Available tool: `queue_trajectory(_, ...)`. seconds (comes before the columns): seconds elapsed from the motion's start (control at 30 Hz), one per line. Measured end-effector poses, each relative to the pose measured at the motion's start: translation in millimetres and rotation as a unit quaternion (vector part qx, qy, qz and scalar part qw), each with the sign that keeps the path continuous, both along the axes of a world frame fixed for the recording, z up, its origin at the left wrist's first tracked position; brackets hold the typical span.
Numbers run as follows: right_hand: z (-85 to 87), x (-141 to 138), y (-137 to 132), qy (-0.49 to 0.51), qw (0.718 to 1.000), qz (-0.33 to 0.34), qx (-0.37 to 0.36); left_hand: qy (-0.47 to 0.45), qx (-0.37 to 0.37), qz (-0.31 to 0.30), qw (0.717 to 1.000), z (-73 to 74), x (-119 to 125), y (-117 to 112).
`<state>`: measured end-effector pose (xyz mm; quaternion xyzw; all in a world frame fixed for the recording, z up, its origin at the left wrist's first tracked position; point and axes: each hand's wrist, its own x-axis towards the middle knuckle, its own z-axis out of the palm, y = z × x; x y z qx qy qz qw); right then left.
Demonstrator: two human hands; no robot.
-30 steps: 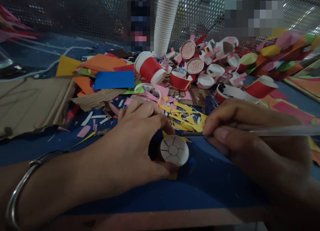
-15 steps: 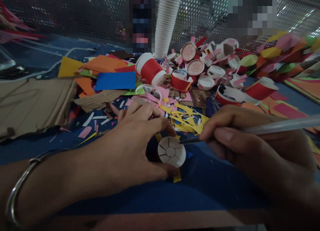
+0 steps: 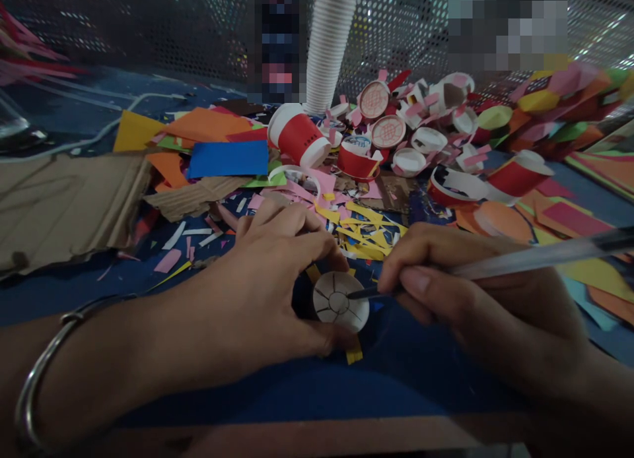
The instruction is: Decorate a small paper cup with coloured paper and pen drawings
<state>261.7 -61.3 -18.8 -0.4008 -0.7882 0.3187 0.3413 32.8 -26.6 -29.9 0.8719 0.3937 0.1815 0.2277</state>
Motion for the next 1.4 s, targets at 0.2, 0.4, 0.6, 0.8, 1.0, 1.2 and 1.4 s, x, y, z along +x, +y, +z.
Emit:
queue_trajectory(0.2, -0.8, -2.3, 1.3, -0.014, 1.000, -0.005, 0.003, 0.004, -0.015, 0.001, 1.000, 1.8, 2.0, 0.9)
queue_trajectory(0.4, 3.1, -2.0, -0.7, -0.040, 0.999, -0.011, 0.029, -0.016, -0.001, -0.008, 1.000, -1.9, -0.3, 0.9)
queue_trajectory(0.6, 6.2, -2.9, -2.9, -0.070, 0.995, -0.024, 0.061, -0.015, -0.021, 0.002, 1.000, 0.3, 0.4, -0.4)
queue_trajectory(0.8, 3.8, -0.9, -5.1, -0.082, 0.993, -0.011, 0.084, 0.000, -0.031, -0.012, 0.999, 3.9, 0.2, 1.4)
queue_trajectory(1.0, 5.5, -4.5, -6.3, -0.073, 0.994, -0.029, 0.070, 0.019, -0.019, -0.022, 0.999, 4.0, -3.0, 0.0)
queue_trajectory(1.2, 7.1, -3.4, -6.4, -0.075, 0.996, -0.036, 0.037, 0.000, -0.034, -0.015, 0.999, 2.9, -0.7, 1.9)
queue_trajectory(1.4, 6.5, -4.8, -4.6, -0.058, 0.997, -0.032, 0.027, -0.002, -0.015, -0.014, 1.000, -0.8, 0.7, 2.2)
